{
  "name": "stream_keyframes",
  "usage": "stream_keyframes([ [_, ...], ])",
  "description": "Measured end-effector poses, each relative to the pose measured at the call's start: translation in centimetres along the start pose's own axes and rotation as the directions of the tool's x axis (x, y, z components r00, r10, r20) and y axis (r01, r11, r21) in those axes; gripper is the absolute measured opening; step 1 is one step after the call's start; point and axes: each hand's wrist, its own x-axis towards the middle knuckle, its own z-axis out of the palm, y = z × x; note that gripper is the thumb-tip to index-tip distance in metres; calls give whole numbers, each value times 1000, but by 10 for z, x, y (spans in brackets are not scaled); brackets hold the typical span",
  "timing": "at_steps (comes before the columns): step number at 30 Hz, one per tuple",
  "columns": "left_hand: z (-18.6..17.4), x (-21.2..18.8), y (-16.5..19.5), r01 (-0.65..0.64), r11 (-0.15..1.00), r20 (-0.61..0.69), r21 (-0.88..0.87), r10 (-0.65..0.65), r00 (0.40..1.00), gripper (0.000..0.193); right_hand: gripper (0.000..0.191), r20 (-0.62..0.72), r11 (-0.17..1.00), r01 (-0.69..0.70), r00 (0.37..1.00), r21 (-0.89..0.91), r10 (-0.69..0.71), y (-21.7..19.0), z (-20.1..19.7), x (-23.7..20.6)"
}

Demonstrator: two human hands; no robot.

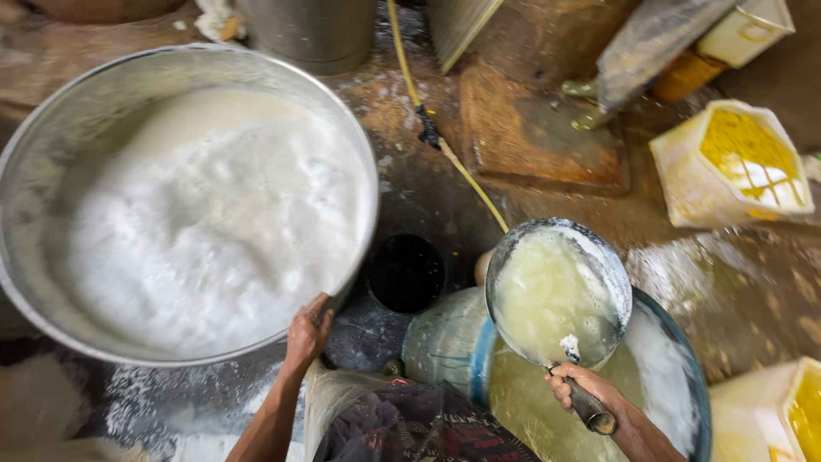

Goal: The person stands over a large vat of hot milky liquid and uses a wide strainer skimmer to scoop foam off the surface, repeatedly lifting the skimmer and emptying the collected foam into a nearby bucket, alternating between the main vat and a second container.

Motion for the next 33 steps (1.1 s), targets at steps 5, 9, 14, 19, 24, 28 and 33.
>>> stream_keyframes([
  [5, -13, 5, -34, 260, 944, 235, -201, -211, 949, 44, 18, 46, 964, -1, 999, -265, 14, -38, 113, 25],
  [9, -18, 16, -51, 221, 911, 311, -349, -110, 944, 46, 31, 381, 863, 268, 920, -428, -96, -60, 191, 71],
  [14, -42, 19, -47, 205, 904, 411, -375, -36, 911, 47, 37, 438, 755, 408, 881, -513, -179, -92, 282, 129],
  [19, -54, 21, -37, 436, 867, 561, -243, -241, 792, 50, 35, 463, 527, 651, 759, -546, -458, -121, 345, 140],
  [24, -36, 17, -54, 276, 854, 469, -442, -42, 882, 50, 21, 235, 567, 793, 608, -222, -758, -127, 368, 116],
  [28, -24, 12, -60, 251, 917, 426, -309, -102, 899, 51, 21, 104, 377, 924, 382, -60, -918, -107, 315, 69],
  [33, -13, 7, -39, 229, 973, 300, -19, -213, 930, 48, 12, -150, 197, 980, 198, 17, -969, -61, 185, 41],
])
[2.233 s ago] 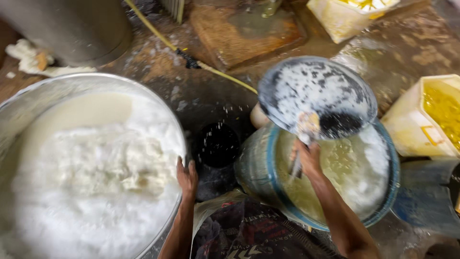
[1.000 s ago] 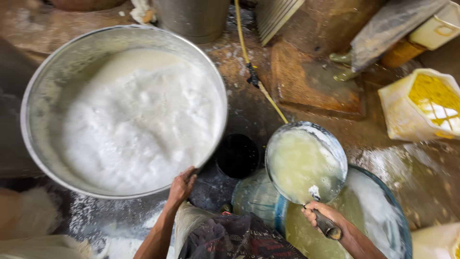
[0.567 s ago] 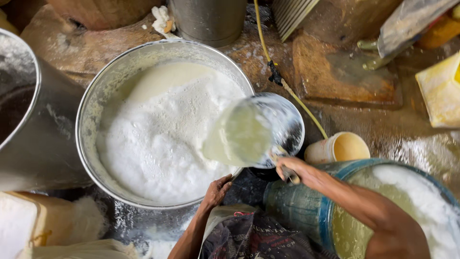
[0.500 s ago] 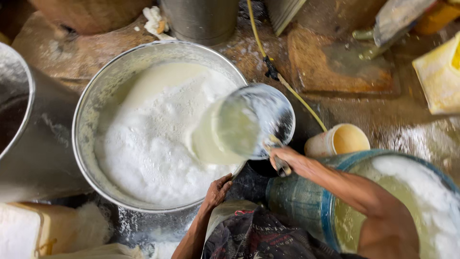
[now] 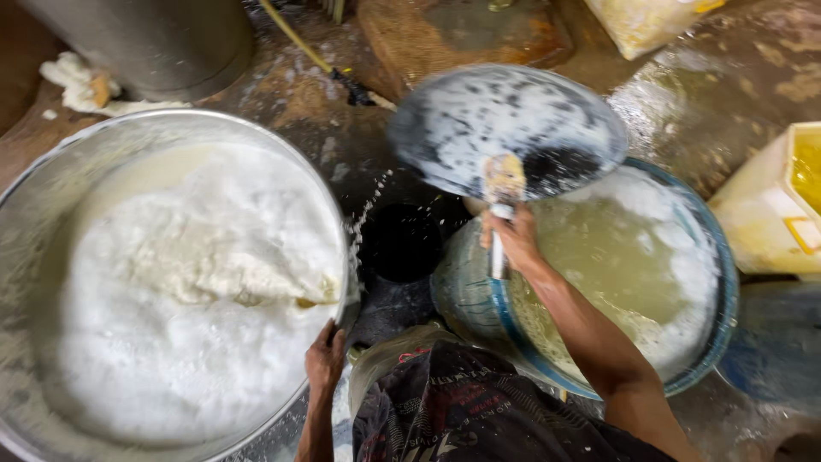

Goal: The person stands over a large vat of hot milky liquid and uses a wide strainer skimmer to scoop foam off the surface, repeatedly lifting the skimmer and emptying the collected foam into a nearby bucket, alternating between the main vat and a second container.

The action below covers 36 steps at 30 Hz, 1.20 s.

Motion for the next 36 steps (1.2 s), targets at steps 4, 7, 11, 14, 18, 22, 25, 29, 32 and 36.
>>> stream_keyframes([
  [4, 7, -4, 9, 184, 970, -42, 160, -180, 983, 46, 12, -389, 978, -123, 920, -168, 49, 14, -153, -58],
  [7, 10, -7, 8, 125, 975, -108, 181, -107, 988, 45, 26, -610, 921, -155, 786, -356, -103, 28, -260, -108],
  [11, 14, -1, 8, 151, 962, -159, 227, -117, 980, 42, 50, -672, 542, -437, 637, -718, -377, 57, -341, -172],
  [14, 15, 7, 8, 166, 945, -131, 281, -134, 982, 40, 63, -894, 772, -594, 441, -227, 76, 95, -339, -188],
  [18, 20, 6, 4, 14, 960, -193, 279, 42, 980, 41, 33, -546, 566, -781, 363, 264, 755, 108, -311, -186],
  [22, 19, 7, 6, 49, 971, -198, 235, -1, 980, 37, 14, -203, 540, -750, 502, 383, 841, 83, -287, -155],
  [25, 17, 2, 7, 7, 990, -241, 141, 27, 970, 38, 15, -22, 482, -836, 494, 264, 869, 53, -278, -132],
  [29, 17, 1, 7, -45, 986, -243, 160, 83, 967, 37, 28, 187, 452, -891, 436, -48, 880, 3, -281, -121],
  [32, 20, 2, 4, -47, 999, -277, 26, 52, 959, 40, 22, 105, 208, -967, 194, -147, 975, -22, -273, -77],
  [36, 12, -1, -10, -149, 937, -383, -315, 18, 924, 44, 30, 300, 12, -974, -57, -226, 952, -17, -234, -11],
])
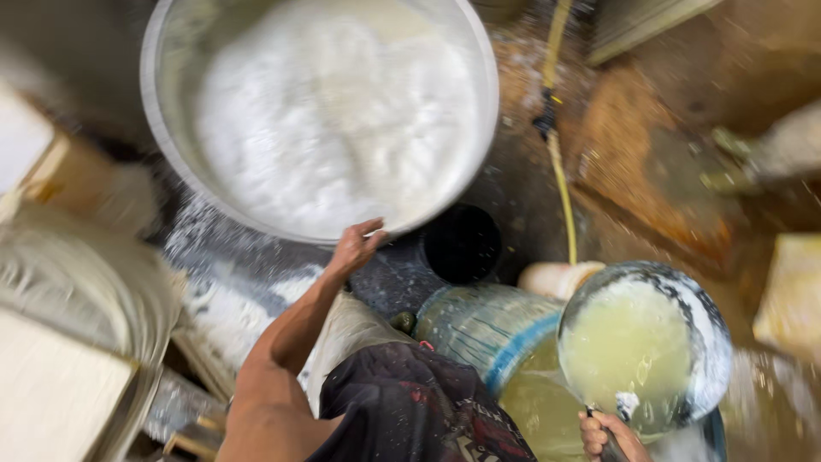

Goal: The person stands over a large vat of hot milky liquid and uses a wide strainer skimmer to scoop foam off the surface, repeatedly lifting the skimmer and emptying the collected foam into a nearby bucket, alternating between the main vat and a second container.

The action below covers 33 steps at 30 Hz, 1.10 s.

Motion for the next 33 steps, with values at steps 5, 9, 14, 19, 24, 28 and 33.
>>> stream_keyframes([
  [5, -52, -18, -15, 62, 901, -157, -429, -142, 977, 46, 34, 325, 972, -234, 918, -16, 226, -80, 50, 79],
  [9, -125, -46, -37, 175, 911, -401, -373, -328, 856, 46, 36, 104, 976, -206, 972, -68, 213, -121, 133, 147],
  [14, -196, -60, -68, 326, 899, -551, -291, -436, 712, 54, 31, 47, 993, -94, 994, -78, 98, -141, 257, 209],
  [19, -214, -45, -89, 437, 870, -476, -229, -492, 729, 65, 16, 62, 941, -172, 978, -290, 198, -169, 336, 264],
  [24, -209, -29, -82, 478, 862, -487, -170, -495, 719, 69, 16, 194, 668, 301, 953, -681, -232, -223, 379, 289],
  [28, -206, -26, -69, 568, 783, -425, -253, -617, 662, 96, 43, 365, 304, 708, 625, -637, -690, -296, 439, 275],
  [33, -171, -30, -68, 588, 771, -454, -245, -627, 633, 100, 28, 297, 162, 813, 379, -559, -876, -337, 487, 262],
])
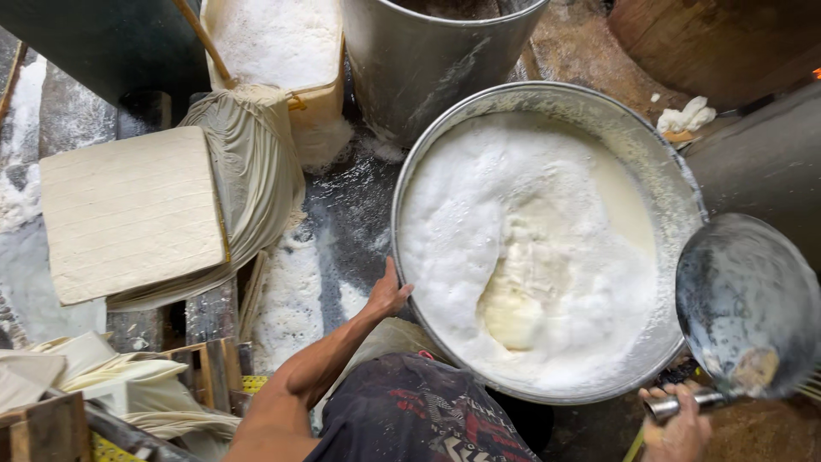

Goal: The person stands over a large vat of hot milky liquid and uses a wide strainer skimmer to scoop foam off the surface, repeatedly lifting the skimmer and emptying the collected foam into a nearby bucket, alternating between the main vat and a second container.

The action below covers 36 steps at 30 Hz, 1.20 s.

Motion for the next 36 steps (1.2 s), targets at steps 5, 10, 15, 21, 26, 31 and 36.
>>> stream_keyframes([
  [5, 40, -18, -6, -7, 1000, -123, -15, 6, 992, 103, 38, -224, 977, -129, 961, 169, 165, 11, 62, 82],
  [10, 49, -29, 9, 145, 989, -200, 28, -136, 970, 101, 15, 36, 902, -398, 917, 165, 398, 40, 139, 150],
  [15, 48, -34, 24, 214, 976, -207, 23, -205, 957, 98, 14, 225, 775, -623, 774, 102, 592, 40, 230, 176],
  [21, 47, -31, 29, 158, 987, -240, 17, -150, 959, 94, 9, 328, 724, -687, 669, -71, 667, 27, 326, 192],
  [26, 49, -30, 33, 77, 997, -258, 4, -74, 963, 89, 14, 416, 829, -404, 726, -387, 548, 17, 391, 194],
  [31, 52, -33, 40, 214, 976, -237, -43, -218, 947, 90, 32, 409, 663, -24, 771, -748, 489, 5, 430, 176],
  [36, 55, -34, 46, 209, 972, -232, -107, -229, 946, 89, 64, 646, 546, 469, 741, -694, 185, 14, 410, 150],
])
